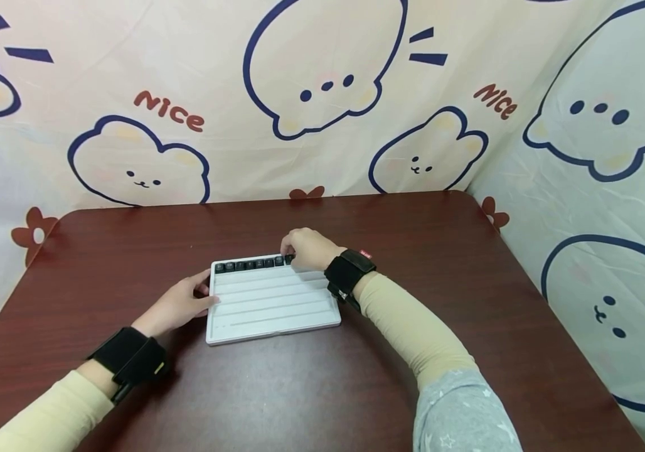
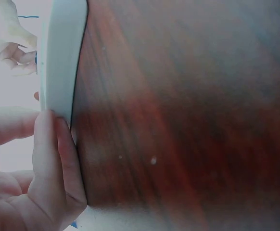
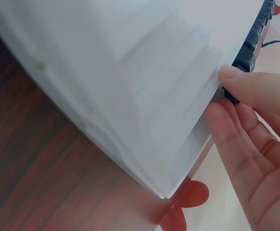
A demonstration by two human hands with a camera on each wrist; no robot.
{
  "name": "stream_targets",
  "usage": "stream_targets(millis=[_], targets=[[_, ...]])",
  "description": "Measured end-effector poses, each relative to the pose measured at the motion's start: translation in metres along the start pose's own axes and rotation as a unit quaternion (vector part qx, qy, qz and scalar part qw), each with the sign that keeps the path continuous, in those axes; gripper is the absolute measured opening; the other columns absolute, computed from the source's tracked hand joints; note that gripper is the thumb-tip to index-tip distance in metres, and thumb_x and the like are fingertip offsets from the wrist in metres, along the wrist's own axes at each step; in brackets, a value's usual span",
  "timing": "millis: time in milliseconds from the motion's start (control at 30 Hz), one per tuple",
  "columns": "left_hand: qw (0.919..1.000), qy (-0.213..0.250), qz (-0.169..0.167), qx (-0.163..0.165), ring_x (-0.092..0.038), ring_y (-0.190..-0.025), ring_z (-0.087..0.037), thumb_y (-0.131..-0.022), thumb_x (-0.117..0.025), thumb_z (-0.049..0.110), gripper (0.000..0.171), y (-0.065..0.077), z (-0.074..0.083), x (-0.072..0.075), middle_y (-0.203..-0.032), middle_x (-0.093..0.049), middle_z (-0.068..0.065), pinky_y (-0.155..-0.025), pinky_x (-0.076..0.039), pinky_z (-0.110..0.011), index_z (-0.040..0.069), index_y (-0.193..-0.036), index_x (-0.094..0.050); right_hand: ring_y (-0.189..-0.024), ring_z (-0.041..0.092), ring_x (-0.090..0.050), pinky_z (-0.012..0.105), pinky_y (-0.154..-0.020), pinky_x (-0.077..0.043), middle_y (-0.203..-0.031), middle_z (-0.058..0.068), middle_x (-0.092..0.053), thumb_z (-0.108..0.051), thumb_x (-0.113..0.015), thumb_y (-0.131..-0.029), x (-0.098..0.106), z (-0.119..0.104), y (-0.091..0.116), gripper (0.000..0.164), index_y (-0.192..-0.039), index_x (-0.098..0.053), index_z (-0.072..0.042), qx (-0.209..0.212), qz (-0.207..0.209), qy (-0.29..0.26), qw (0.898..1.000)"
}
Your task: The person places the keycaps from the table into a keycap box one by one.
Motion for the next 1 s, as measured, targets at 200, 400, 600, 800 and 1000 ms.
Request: stream_targets(millis=[200, 400, 600, 800, 1000], targets=[[1.0, 0.002, 0.001, -0.002, -0.052, -0.08, -0.02, -0.099, -0.064, 0.004, 0.072, -0.0013, 0.0003, 0.0009, -0.104, -0.049, -0.015, -0.07, -0.051, -0.028, -0.01, -0.158, -0.025, -0.093, 0.021, -0.058, 0.032, -0.083, -0.051, -0.101, 0.006, -0.064, 0.003, -0.078, -0.085, -0.0001, 0.0004, -0.0006, 0.022, -0.105, -0.075, -0.006, 0.006, 0.002, 0.001, 1.0], [1.0, -0.001, -0.002, 0.002, -0.051, -0.078, -0.019, -0.1, -0.064, 0.005, 0.071, -0.0022, -0.0021, -0.0001, -0.104, -0.049, -0.016, -0.069, -0.05, -0.029, -0.01, -0.157, -0.025, -0.093, 0.021, -0.057, 0.031, -0.083, -0.051, -0.101, 0.005, -0.063, 0.003, -0.077, -0.086, -0.0011, 0.0012, 0.0, 0.02, -0.104, -0.074, -0.006, 0.015, 0.007, -0.002, 1.0], [1.0, 0.002, -0.003, 0.007, -0.05, -0.076, -0.019, -0.1, -0.064, 0.005, 0.071, -0.0023, -0.003, -0.0008, -0.105, -0.049, -0.017, -0.068, -0.049, -0.03, -0.009, -0.158, -0.025, -0.093, 0.021, -0.057, 0.031, -0.083, -0.051, -0.1, 0.005, -0.062, 0.003, -0.077, -0.086, -0.0019, 0.0013, 0.0002, 0.021, -0.104, -0.074, -0.007, 0.017, 0.008, 0.005, 1.0], [1.0, 0.003, -0.004, 0.007, -0.052, -0.076, -0.019, -0.1, -0.063, 0.005, 0.071, -0.002, -0.0022, -0.0007, -0.106, -0.05, -0.017, -0.068, -0.049, -0.029, -0.009, -0.158, -0.024, -0.092, 0.021, -0.058, 0.031, -0.083, -0.051, -0.1, 0.005, -0.062, 0.003, -0.077, -0.086, -0.0019, 0.0015, 0.0013, 0.021, -0.105, -0.074, -0.007, 0.024, 0.011, 0.004, 1.0], [0.9999, -0.003, -0.004, 0.011, -0.053, -0.075, -0.019, -0.1, -0.063, 0.005, 0.071, -0.0021, -0.002, -0.0004, -0.107, -0.05, -0.018, -0.067, -0.05, -0.029, -0.009, -0.158, -0.024, -0.093, 0.02, -0.059, 0.03, -0.083, -0.052, -0.101, 0.005, -0.062, 0.002, -0.078, -0.086, -0.0016, 0.0023, 0.0017, 0.022, -0.106, -0.074, -0.007, 0.025, 0.014, -0.003, 1.0]])
Point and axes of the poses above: each hand's wrist, its own y-axis away from the middle knuckle, its own x-axis out of the back of the hand, z = x × y, the point moved 9 cm from there along -y, towards the middle knuckle
